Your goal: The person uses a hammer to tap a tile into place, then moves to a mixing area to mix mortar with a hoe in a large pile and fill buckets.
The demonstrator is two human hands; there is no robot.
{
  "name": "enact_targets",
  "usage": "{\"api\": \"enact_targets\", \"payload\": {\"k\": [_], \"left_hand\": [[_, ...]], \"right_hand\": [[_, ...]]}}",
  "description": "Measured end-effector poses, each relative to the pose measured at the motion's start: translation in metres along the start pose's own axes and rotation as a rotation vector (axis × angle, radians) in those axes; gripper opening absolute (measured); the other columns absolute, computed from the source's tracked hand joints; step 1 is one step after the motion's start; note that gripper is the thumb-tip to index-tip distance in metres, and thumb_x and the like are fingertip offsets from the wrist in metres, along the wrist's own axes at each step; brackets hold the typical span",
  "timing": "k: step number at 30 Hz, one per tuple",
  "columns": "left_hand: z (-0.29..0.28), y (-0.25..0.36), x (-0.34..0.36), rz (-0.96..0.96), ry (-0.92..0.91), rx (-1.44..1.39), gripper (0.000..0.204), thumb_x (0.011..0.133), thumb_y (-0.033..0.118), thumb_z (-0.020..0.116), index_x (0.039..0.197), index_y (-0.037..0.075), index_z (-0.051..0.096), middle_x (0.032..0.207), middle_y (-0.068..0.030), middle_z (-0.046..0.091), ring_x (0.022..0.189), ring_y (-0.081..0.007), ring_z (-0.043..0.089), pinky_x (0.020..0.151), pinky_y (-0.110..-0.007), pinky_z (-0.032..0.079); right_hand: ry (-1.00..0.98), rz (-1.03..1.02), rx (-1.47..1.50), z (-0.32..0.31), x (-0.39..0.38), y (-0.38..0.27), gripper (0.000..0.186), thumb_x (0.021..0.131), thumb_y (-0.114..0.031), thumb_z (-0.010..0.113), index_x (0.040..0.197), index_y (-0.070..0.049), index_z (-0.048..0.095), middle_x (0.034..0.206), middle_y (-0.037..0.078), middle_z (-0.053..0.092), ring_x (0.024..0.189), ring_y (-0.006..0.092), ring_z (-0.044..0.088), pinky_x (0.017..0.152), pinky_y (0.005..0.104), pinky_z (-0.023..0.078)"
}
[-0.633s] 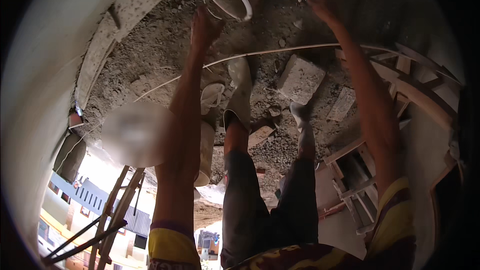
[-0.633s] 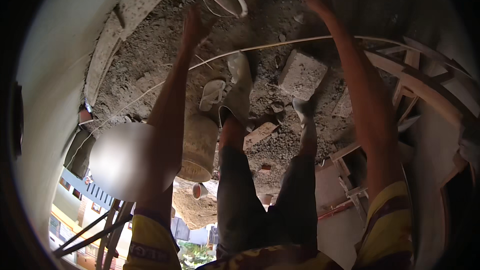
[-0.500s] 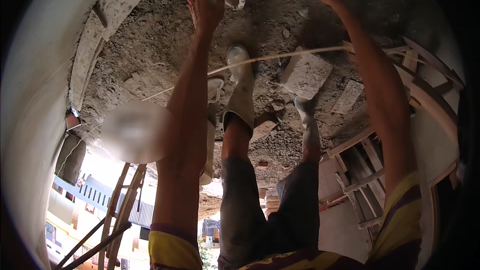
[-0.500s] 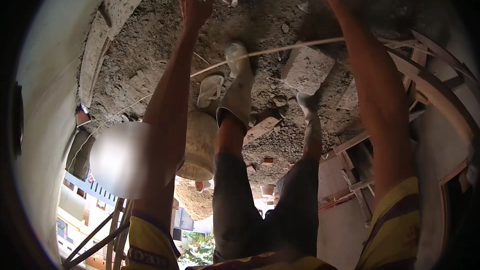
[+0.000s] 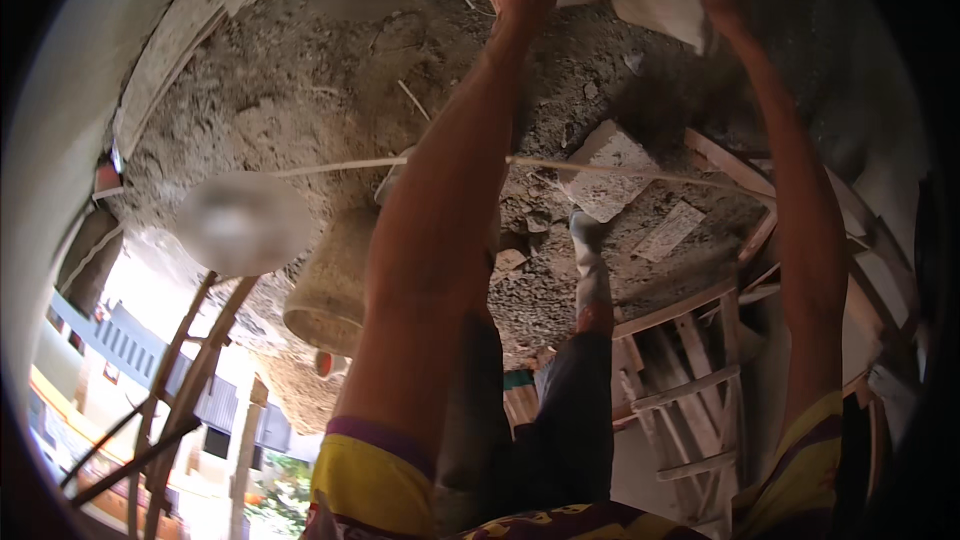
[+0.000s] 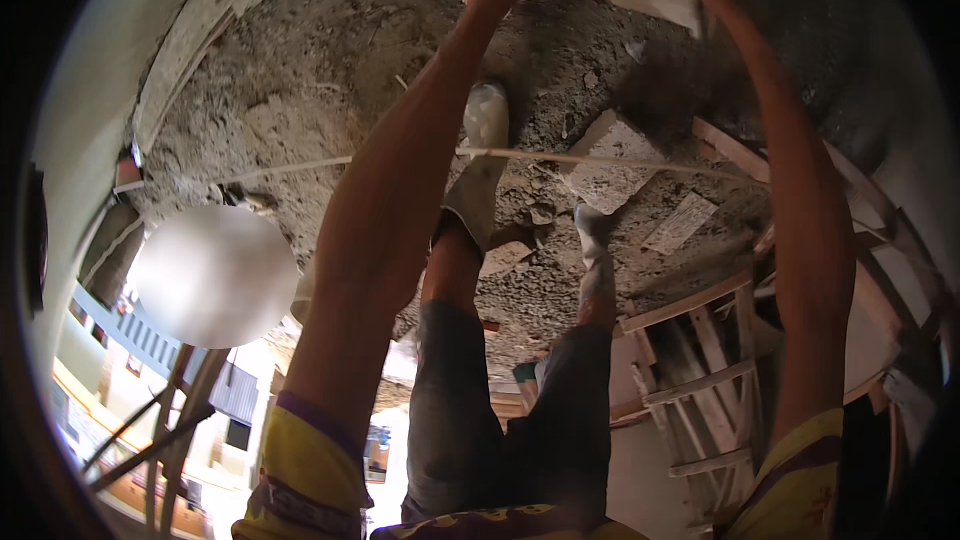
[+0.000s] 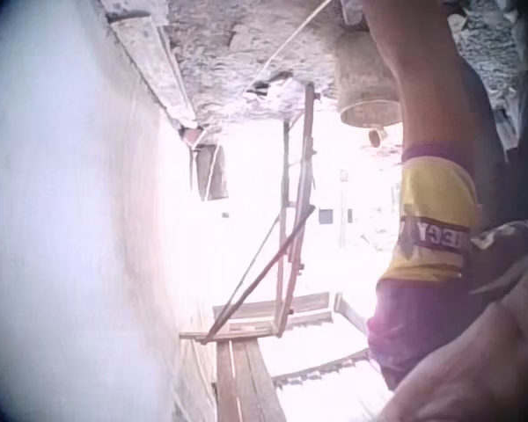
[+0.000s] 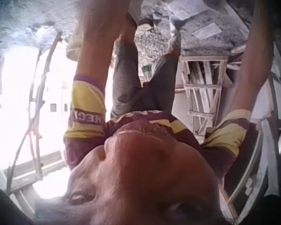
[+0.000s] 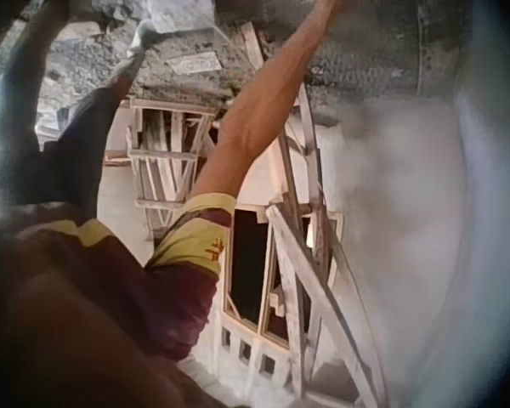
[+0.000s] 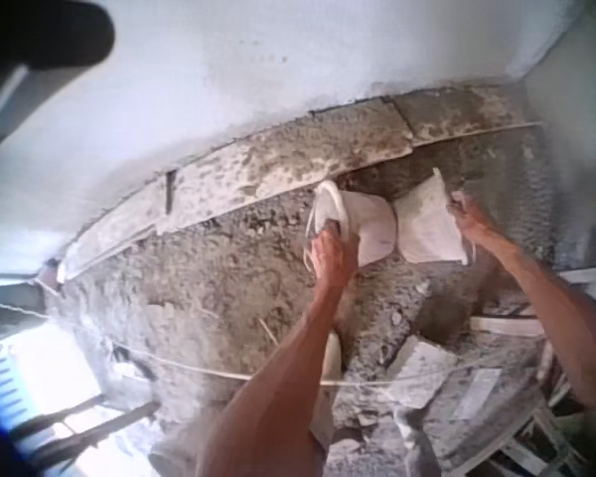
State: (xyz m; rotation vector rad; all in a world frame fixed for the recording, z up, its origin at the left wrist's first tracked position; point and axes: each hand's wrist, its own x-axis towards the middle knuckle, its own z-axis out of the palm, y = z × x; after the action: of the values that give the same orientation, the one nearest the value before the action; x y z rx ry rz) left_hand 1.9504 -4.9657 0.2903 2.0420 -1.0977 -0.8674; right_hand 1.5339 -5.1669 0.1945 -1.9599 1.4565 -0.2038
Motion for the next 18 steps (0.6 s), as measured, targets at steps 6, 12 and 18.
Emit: {"api": "enact_targets", "payload": {"k": [6,12,18], "left_hand": [[-0.236,0.060,-0.145,0.098,0.087,-0.066,0.044,0.085,0.029,0.080,0.116,0.002,0.066,0.110,-0.0232,0.071,0.104,-0.0425,0.069,0.090,-0.054,0.052],[-0.384,0.169,-0.438,0.055,0.563,-0.113,0.034,0.076,0.012,0.088,0.098,0.006,0.063,0.090,-0.0096,0.064,0.084,-0.0317,0.062,0.078,-0.042,0.046],[-0.463,0.226,-0.759,-0.468,0.891,0.028,0.030,0.076,0.002,0.087,0.096,0.004,0.066,0.095,-0.0102,0.069,0.088,-0.0272,0.067,0.080,-0.038,0.052]], "right_hand": [[-0.176,0.117,0.066,-0.088,-0.128,-0.323,0.055,0.101,-0.048,0.064,0.134,-0.005,0.060,0.101,0.001,0.059,0.087,0.0117,0.051,0.079,0.0314,0.045],[-0.006,-0.228,-0.333,-0.233,-0.337,-0.573,0.047,0.102,-0.036,0.067,0.132,-0.001,0.062,0.128,0.013,0.065,0.115,0.0260,0.062,0.102,0.0358,0.047],[-0.211,-0.566,-0.383,-0.249,-0.487,-0.686,0.034,0.100,-0.021,0.069,0.125,0.002,0.065,0.114,0.015,0.062,0.104,0.0286,0.062,0.095,0.0386,0.047]]}}
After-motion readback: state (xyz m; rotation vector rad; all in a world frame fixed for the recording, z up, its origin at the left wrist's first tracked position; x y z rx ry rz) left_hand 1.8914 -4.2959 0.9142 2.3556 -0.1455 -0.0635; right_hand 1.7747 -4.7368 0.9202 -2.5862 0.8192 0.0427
